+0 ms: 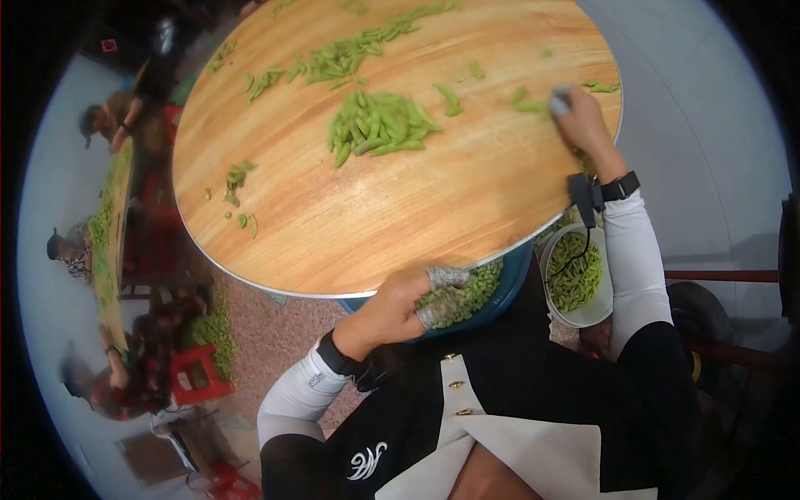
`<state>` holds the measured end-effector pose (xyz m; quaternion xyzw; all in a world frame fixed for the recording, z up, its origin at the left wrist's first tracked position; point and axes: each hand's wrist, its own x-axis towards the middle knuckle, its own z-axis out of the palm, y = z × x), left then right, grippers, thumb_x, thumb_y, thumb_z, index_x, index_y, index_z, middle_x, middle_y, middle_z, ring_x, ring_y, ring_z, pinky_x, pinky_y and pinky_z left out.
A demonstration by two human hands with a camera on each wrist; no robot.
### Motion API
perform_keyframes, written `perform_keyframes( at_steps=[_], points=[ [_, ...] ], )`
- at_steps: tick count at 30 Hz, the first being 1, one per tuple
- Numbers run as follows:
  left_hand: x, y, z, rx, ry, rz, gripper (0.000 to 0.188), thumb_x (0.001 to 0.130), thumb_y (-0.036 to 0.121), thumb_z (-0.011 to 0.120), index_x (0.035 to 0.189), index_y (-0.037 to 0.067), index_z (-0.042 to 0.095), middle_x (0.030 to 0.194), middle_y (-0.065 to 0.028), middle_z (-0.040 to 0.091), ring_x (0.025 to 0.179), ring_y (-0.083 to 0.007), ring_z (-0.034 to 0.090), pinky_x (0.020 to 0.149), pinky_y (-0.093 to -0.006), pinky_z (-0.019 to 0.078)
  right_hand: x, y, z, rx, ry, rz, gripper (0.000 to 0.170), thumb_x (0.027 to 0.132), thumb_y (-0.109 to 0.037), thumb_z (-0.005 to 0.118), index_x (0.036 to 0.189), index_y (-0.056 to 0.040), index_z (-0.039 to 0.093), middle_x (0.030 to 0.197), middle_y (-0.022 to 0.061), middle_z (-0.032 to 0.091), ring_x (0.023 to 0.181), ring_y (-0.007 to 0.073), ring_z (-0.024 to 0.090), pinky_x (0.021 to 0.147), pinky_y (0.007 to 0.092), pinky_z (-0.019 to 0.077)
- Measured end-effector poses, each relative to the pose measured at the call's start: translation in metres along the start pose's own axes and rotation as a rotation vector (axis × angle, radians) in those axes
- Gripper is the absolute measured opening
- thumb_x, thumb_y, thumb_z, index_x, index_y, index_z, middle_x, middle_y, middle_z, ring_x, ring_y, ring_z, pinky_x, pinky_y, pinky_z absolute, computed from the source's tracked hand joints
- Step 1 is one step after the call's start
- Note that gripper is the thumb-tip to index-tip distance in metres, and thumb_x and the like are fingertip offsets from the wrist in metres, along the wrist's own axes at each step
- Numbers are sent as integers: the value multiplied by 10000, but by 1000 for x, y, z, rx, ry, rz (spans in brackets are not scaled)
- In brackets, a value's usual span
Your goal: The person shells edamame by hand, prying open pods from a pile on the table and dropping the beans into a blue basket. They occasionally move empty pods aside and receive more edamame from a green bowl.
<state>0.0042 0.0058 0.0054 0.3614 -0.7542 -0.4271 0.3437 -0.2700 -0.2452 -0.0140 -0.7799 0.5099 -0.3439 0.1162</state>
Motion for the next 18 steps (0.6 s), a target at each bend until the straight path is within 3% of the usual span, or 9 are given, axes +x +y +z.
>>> perform_keyframes(
  at_steps=[2,4,6,7,9,11,16,18],
  points=[
    [17,4,-21,87,81,21,192,758,95,547,940,36,565,839,-146,562,773,-295,548,663,-325,436,8,4,-8,-121,109,-2,179,740,-117,544,851,23,556,798,200,578,733,312,565,630,344,436],
    [44,1,-48,266,297,-252,166,755,72,530,910,27,572,820,-156,557,731,-286,543,626,-328,434,3,-23,-19,30,27,92,153,737,-107,537,817,22,557,781,207,571,730,323,560,612,348,431],
    [80,-24,-72,447,436,-193,185,753,86,540,919,4,556,769,-136,591,716,-266,569,639,-328,444,3,-50,-16,11,33,-12,146,740,-99,526,804,29,552,739,201,566,675,288,564,597,334,429],
    [97,-34,-80,457,439,-182,185,753,86,540,919,4,556,769,-136,591,716,-266,569,639,-328,444,3,-63,-11,165,-17,-41,133,736,-82,524,804,29,550,714,177,567,644,245,552,583,319,426],
    [123,-51,-91,886,483,-216,196,709,77,547,885,-9,539,772,-189,574,731,-346,548,631,-390,431,7,-90,0,321,-64,-76,121,732,-64,521,804,29,549,689,153,569,612,202,541,570,304,424],
    [135,-57,-93,921,437,-269,194,683,63,542,860,-15,528,766,-213,561,740,-372,532,636,-412,420,15,-117,12,630,-44,-38,79,736,-30,532,788,26,549,661,77,567,603,109,493,550,255,414],
    [146,-59,-99,957,239,-375,151,623,4,520,767,-31,488,722,-244,531,725,-400,516,619,-441,403,22,-137,61,1007,-89,139,69,753,-20,541,803,23,561,690,26,575,625,69,490,551,216,410],
    [144,-59,-103,941,274,-342,155,618,-7,517,766,-34,483,723,-245,530,724,-402,513,616,-442,401,23,-134,69,1079,-150,234,79,762,-26,541,818,24,565,698,25,578,631,64,491,557,210,413]
  ],
)
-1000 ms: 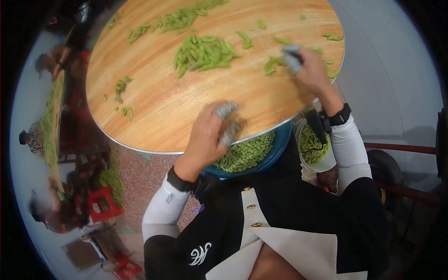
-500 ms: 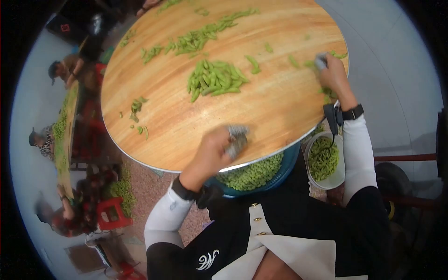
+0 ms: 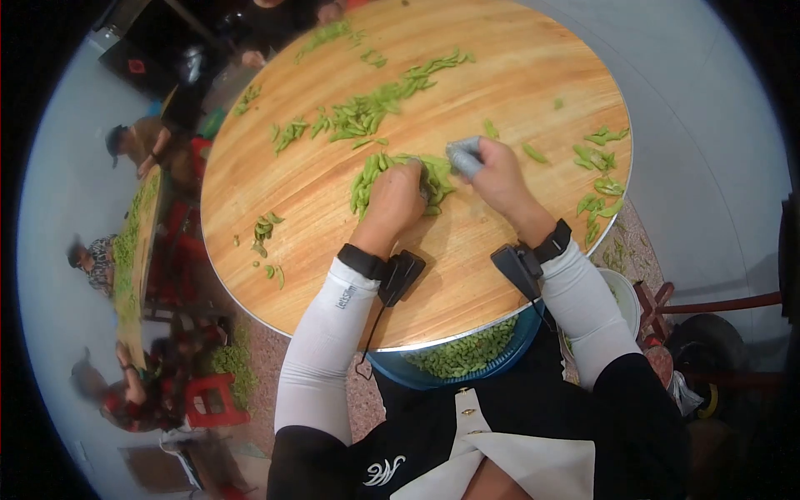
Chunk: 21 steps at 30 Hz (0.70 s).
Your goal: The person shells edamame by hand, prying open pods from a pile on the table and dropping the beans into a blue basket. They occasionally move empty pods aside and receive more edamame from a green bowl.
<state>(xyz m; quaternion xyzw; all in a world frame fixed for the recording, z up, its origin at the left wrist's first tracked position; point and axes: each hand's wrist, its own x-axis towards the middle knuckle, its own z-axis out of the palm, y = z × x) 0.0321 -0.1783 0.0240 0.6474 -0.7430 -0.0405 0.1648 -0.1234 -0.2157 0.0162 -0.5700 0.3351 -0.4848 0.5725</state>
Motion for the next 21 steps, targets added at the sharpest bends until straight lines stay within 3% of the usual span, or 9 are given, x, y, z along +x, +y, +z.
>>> perform_keyframes(
  at_steps=[6,10,12,14,15,16,18,19,21],
  points=[
    [-13,1,1,-38,-11,18,146,616,-22,514,750,-42,463,713,-248,522,723,-409,503,609,-444,394,3,7,-18,-197,134,-243,149,757,-54,559,884,22,560,738,33,584,644,75,507,569,215,421],
    [-22,1,-3,12,-34,1,155,629,-2,528,765,-42,467,725,-243,526,702,-399,508,603,-432,399,4,13,-16,-231,17,-179,147,756,-57,560,881,19,561,753,41,585,648,72,502,559,216,416],
    [-27,-1,-4,-33,15,4,162,637,3,534,780,-42,474,724,-236,528,684,-386,517,601,-415,408,4,11,-16,-111,-72,19,133,761,-59,557,872,15,564,747,50,588,635,74,502,544,221,413],
    [-34,-5,-6,-315,134,-135,151,679,-9,524,823,-35,487,680,-163,538,623,-261,536,573,-323,423,4,13,-17,-101,-46,-7,128,765,-62,554,867,14,564,747,52,590,627,77,503,537,222,412],
    [-38,-8,-9,-457,122,-248,180,713,-34,502,892,-16,487,705,-68,535,647,-126,508,588,-235,407,5,14,-17,-88,-19,-36,123,769,-66,551,863,13,563,748,54,592,618,79,504,530,222,410],
    [-42,-13,-7,-458,119,-248,180,713,-34,502,892,-16,487,705,-68,535,647,-126,508,588,-235,407,6,14,-18,-89,-17,-35,123,769,-66,551,863,13,563,748,54,592,618,79,504,530,222,410],
    [-48,-18,-1,-980,328,-230,216,722,-45,476,935,-8,463,777,-61,544,685,-114,509,602,-220,412,7,10,-19,-121,6,16,131,780,-68,538,883,10,563,749,46,593,612,72,502,524,211,405],
    [-52,-18,-3,-1098,265,-341,276,731,-71,447,996,5,451,813,-10,520,718,-79,488,602,-195,399,4,6,-19,-128,8,17,131,780,-68,538,883,10,563,749,46,593,612,72,502,524,211,405],
    [-52,-9,7,-1181,307,-295,296,730,-72,450,1017,3,447,806,-12,520,704,-73,482,600,-192,395,-2,-2,-14,-40,-8,64,148,788,-73,533,910,7,560,746,45,593,612,65,501,530,195,404]
  ],
)
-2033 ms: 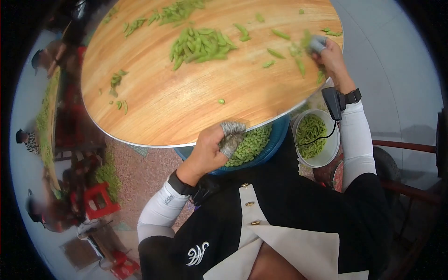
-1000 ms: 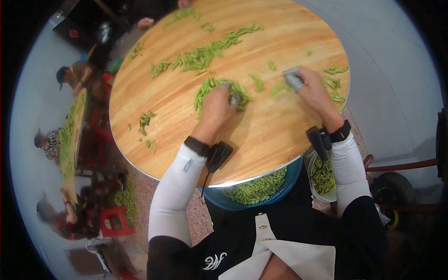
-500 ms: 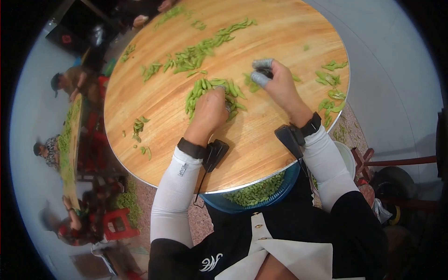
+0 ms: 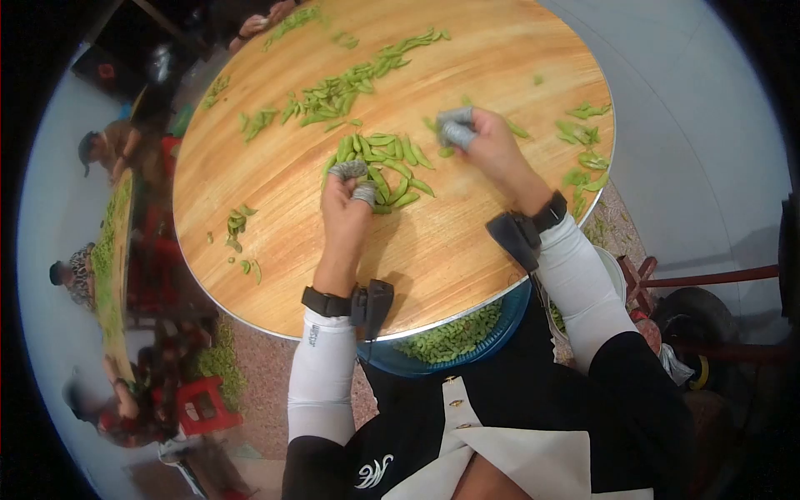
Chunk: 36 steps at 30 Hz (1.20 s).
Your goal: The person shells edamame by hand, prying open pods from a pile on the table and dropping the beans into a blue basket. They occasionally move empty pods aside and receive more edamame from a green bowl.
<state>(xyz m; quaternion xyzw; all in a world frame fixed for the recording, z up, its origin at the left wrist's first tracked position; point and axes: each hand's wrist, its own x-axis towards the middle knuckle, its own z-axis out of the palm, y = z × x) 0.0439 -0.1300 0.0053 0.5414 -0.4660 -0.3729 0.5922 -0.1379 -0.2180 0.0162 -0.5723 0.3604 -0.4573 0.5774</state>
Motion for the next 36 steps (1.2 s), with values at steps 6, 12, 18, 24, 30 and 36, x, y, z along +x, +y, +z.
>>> perform_keyframes(
  at_steps=[6,12,18,24,30,36],
  points=[
    [-11,-8,23,95,-321,67,293,745,-27,523,1031,8,470,766,-7,531,706,-52,472,615,-183,387,-39,2,13,-173,-286,-101,163,779,-50,528,928,5,561,755,39,595,657,83,521,583,212,424],
    [-17,-5,23,-75,-308,-30,364,767,-44,511,1117,20,432,796,2,540,711,-58,488,635,-190,398,-30,-27,-23,-323,3,-242,176,738,-29,538,907,10,567,733,91,594,685,114,536,615,247,429],
    [-17,-4,15,-64,-402,-98,380,792,-19,484,1157,32,395,682,24,494,581,-42,424,534,-180,352,23,-4,-23,-989,-139,-302,221,734,-163,553,925,-57,589,795,152,592,736,289,564,631,340,444],
    [-6,-6,2,-82,-238,-69,325,798,7,475,1114,14,403,610,18,475,535,-47,415,486,-177,332,51,7,-27,-1531,-219,-188,238,687,-221,597,879,-81,602,779,151,593,741,308,560,635,391,438],
    [0,-6,-7,-187,-39,-41,248,805,1,461,1052,15,468,767,-24,525,586,-73,461,508,-183,353,-16,-23,-9,-1179,-331,-315,177,691,-199,580,795,-58,600,715,141,588,683,313,564,607,397,439],
    [2,-12,-7,-170,-30,-33,231,793,-14,468,1024,-14,465,718,-21,541,578,-59,460,499,-180,360,-49,-13,7,-1317,-537,-414,140,627,-174,595,688,-52,564,626,153,550,639,323,552,563,410,431]
  ],
)
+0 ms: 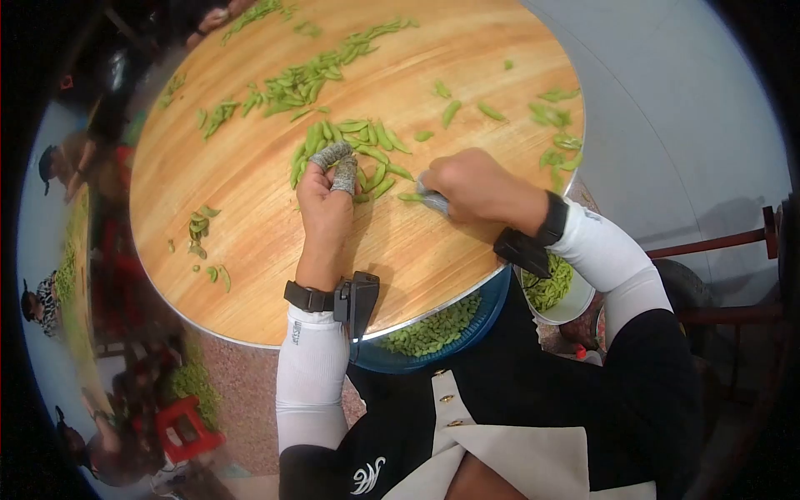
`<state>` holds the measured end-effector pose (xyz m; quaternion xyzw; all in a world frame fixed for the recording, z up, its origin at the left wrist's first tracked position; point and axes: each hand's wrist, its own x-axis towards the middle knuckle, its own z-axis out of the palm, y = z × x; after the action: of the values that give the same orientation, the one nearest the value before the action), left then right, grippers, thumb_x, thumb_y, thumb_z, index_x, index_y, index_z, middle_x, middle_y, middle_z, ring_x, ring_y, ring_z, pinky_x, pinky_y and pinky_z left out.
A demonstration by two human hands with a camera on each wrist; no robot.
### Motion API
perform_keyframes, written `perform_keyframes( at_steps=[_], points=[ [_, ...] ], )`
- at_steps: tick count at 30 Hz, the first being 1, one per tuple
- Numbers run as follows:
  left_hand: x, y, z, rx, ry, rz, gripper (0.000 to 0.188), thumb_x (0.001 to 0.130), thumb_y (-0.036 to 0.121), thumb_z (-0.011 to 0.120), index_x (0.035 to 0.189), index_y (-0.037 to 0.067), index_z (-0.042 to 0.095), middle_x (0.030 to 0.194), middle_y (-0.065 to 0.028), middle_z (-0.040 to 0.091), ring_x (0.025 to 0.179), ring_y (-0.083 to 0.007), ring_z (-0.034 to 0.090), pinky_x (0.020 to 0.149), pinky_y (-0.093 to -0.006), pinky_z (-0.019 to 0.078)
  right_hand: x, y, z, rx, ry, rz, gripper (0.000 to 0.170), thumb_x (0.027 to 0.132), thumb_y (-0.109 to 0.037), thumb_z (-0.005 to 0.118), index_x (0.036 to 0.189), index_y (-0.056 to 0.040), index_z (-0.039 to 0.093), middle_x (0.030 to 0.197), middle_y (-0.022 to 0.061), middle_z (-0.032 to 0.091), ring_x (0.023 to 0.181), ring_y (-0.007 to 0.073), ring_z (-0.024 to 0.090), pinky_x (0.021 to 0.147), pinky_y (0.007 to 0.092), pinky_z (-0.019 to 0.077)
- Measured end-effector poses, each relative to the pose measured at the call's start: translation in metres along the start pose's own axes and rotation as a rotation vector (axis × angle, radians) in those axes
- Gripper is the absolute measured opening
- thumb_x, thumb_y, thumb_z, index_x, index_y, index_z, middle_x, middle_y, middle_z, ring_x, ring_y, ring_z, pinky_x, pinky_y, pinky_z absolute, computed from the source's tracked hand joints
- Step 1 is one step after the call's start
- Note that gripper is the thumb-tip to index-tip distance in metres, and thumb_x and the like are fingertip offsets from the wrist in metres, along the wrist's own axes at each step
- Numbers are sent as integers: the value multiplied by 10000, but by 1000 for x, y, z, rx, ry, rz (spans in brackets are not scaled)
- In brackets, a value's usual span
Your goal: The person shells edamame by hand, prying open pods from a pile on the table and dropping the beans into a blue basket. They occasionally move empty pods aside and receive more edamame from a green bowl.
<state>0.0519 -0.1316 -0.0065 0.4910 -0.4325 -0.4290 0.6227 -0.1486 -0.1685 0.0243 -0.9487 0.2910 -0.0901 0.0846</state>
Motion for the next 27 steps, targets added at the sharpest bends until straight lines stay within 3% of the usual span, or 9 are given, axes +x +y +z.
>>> perform_keyframes(
  at_steps=[2,5,7,10,12,16,18,22,27],
  points=[
    [1,-1,-2,-5,3,6,230,791,-16,466,1021,-17,466,718,-20,541,577,-58,458,499,-180,359,-8,6,-11,-37,-44,-28,132,612,-164,594,667,-51,553,608,155,538,631,325,549,553,414,427],
    [0,0,0,-14,0,20,226,788,-19,462,1014,-20,468,725,-19,542,578,-59,456,502,-179,361,-17,29,-36,-237,-240,133,100,630,-140,568,674,-52,559,627,156,548,631,324,550,548,412,425],
    [0,0,1,-18,-7,35,224,787,-19,461,1011,-21,469,731,-19,542,579,-61,455,505,-179,362,-14,46,-44,-172,39,363,85,659,-136,549,682,-56,564,641,151,558,634,323,552,549,411,427],
    [0,-3,1,3,-43,40,229,782,-18,463,1011,-24,469,745,-21,542,584,-63,456,515,-183,367,14,44,-21,-87,312,204,161,726,-204,523,815,-76,566,675,146,575,647,316,561,559,412,433],
    [1,-4,-1,20,-14,5,235,779,-17,460,1014,-22,471,766,-22,537,604,-67,458,526,-188,371,35,27,-13,-127,142,199,186,750,-216,495,851,-72,557,696,148,583,660,313,568,561,413,436],
    [5,-8,-4,-10,-33,56,240,781,-20,451,1019,-20,475,798,-24,534,622,-71,460,535,-190,374,52,61,5,-232,95,187,179,751,-194,481,845,-63,558,704,148,587,676,313,573,561,413,438],
    [4,-5,-4,17,4,21,230,787,-29,437,1012,-19,484,809,-25,530,632,-77,462,539,-189,375,50,89,-2,-228,122,307,170,733,-180,479,810,-60,571,703,142,590,687,307,577,564,418,439],
    [5,-8,-4,20,-38,26,222,792,-41,428,1005,-21,489,803,-23,529,626,-75,462,536,-190,376,9,140,-12,-324,113,527,144,706,-173,481,713,-69,580,708,132,593,689,306,576,568,419,439],
    [4,-9,-3,-6,-17,28,196,801,-21,460,994,-24,498,771,-10,528,606,-68,458,525,-190,374,-85,147,-24,-404,83,763,146,682,-149,485,779,-84,572,740,133,595,699,307,571,578,416,439]
  ],
)
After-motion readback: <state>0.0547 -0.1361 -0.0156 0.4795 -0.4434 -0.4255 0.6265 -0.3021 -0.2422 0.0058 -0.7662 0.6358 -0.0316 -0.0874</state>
